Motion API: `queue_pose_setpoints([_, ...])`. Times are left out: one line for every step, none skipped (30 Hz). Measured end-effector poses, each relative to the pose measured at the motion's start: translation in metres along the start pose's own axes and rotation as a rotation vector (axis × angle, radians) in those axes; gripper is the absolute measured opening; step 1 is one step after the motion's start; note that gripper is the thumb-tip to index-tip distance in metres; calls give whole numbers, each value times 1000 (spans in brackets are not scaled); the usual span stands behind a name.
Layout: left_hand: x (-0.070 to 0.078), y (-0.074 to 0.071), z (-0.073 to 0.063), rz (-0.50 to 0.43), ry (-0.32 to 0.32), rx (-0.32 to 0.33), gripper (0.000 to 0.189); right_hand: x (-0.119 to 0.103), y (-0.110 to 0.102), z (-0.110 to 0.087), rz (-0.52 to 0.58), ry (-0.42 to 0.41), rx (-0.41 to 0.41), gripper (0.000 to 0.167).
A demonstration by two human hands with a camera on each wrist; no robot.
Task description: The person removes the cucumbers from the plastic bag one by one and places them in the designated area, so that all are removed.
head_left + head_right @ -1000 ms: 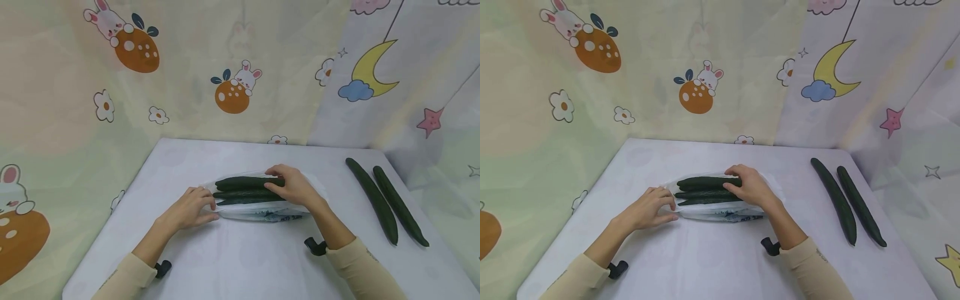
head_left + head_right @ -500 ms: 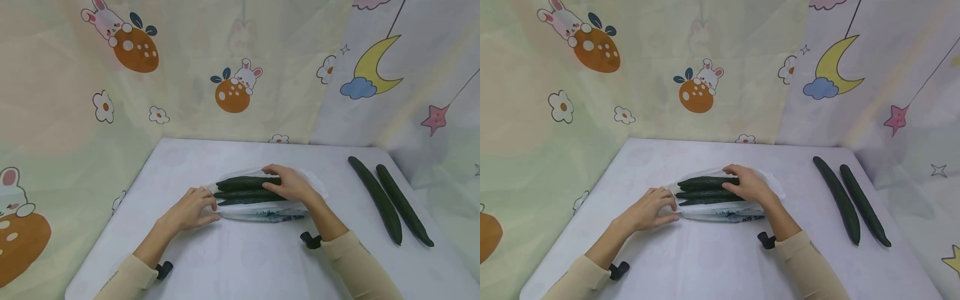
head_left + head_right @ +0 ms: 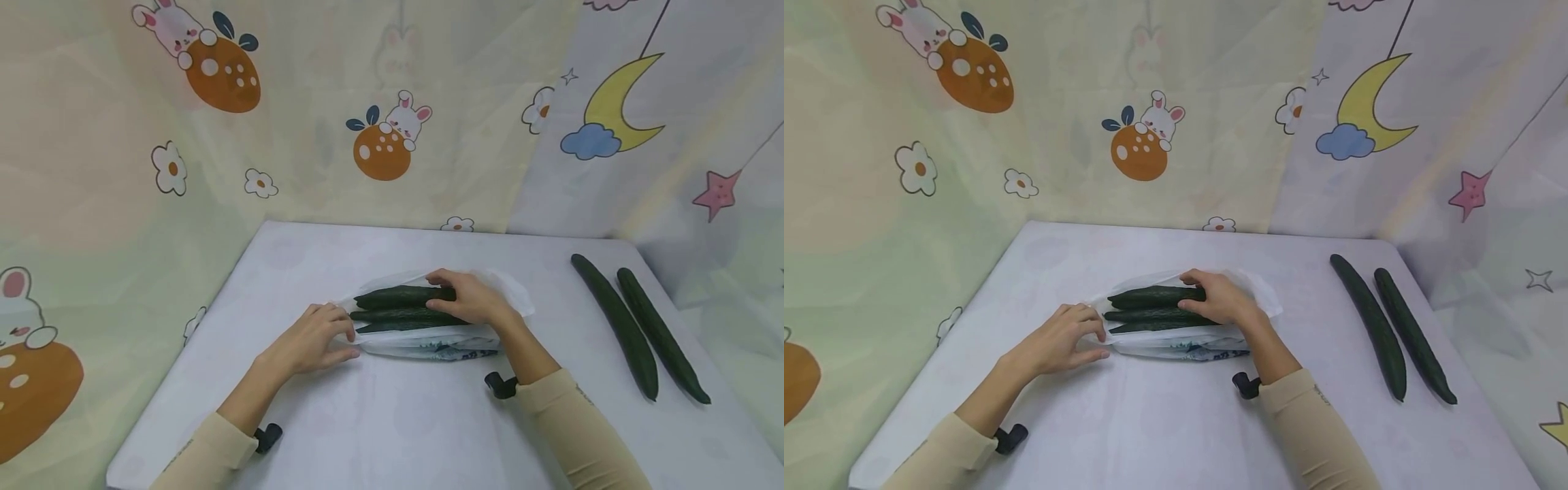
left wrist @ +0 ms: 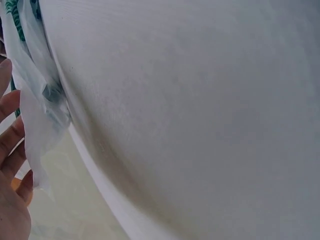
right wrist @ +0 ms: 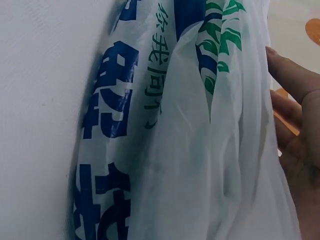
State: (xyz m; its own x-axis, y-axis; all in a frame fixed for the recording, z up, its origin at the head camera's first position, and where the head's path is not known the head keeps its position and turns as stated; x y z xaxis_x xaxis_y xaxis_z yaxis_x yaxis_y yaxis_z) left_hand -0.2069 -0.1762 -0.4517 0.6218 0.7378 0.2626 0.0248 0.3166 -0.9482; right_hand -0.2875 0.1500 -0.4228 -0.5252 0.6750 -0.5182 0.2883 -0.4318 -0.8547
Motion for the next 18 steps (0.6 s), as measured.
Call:
queue_pose_setpoints([0,0,1,-1,-1,-2,22,1,0,0,5,-2,-3,59])
queue_pose_setpoints([1,0,1,-3,1,-1,22,1,-1,0,7,-8,-3,58])
queue_pose_setpoints([1,-1,1,-4,1,-1,22,2,-1,0,9,-15,-3,58])
queue_pose_setpoints([1,-1,1,-4,1,-2,22,2,-1,1,9,-27,-1,57])
queue_pose_setpoints([1,-1,1,-4,2,-2,22,2,-2,1,9,-38,0,56])
queue_pose_setpoints([1,-1,1,-3,3,-2,22,2,-2,1,11,-47,0,55])
queue_pose_setpoints([0,-1,1,-2,4,-3,22,2,-2,2,11,-51,0,54])
queue_pose_setpoints([0,-1,1,-1,4,-3,22,2,-2,2,7,-52,-2,53])
queue_pose_setpoints([0,-1,1,2,5,-3,22,2,-1,2,1,-50,-5,54])
queue_pose_setpoints([0,-2,1,2,6,-3,22,2,-1,3,-7,-44,-10,54])
queue_pose_setpoints([0,-2,2,3,7,-2,22,1,0,4,-12,-32,-16,55])
queue_pose_setpoints([0,-2,2,4,6,-3,21,1,1,4,-20,-22,-22,56])
queue_pose_setpoints([0,-2,1,3,5,-4,21,1,2,5,-29,-16,-28,57])
queue_pose_setpoints([1,-2,1,3,2,-5,21,0,3,5,-38,-14,-34,58])
queue_pose_setpoints([1,-2,1,0,0,-7,21,0,4,6,-47,-11,-41,59])
queue_pose_setpoints([1,-2,1,-2,-4,-9,21,0,6,6,-54,-12,-46,59])
queue_pose_setpoints([1,-2,0,-4,-7,-11,21,-1,6,6,-59,-15,-49,59])
queue_pose_setpoints([1,-2,0,-6,-10,-13,21,-1,7,6,-65,-20,-50,59])
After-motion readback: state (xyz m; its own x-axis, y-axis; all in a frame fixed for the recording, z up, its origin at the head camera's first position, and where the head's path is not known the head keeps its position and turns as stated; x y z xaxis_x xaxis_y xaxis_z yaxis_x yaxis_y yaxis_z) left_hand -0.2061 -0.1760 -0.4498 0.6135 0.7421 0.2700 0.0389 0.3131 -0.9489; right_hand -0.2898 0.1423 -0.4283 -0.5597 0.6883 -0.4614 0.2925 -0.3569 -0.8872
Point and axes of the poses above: each hand's wrist, its own z-axis towards the middle knuckle, its own y-axis out of the palm, x = y × z, the point moved 2 cm from there along z, towards the middle knuckle, and after that the axes turned 4 degrees about -z, right-handed, at the moved point
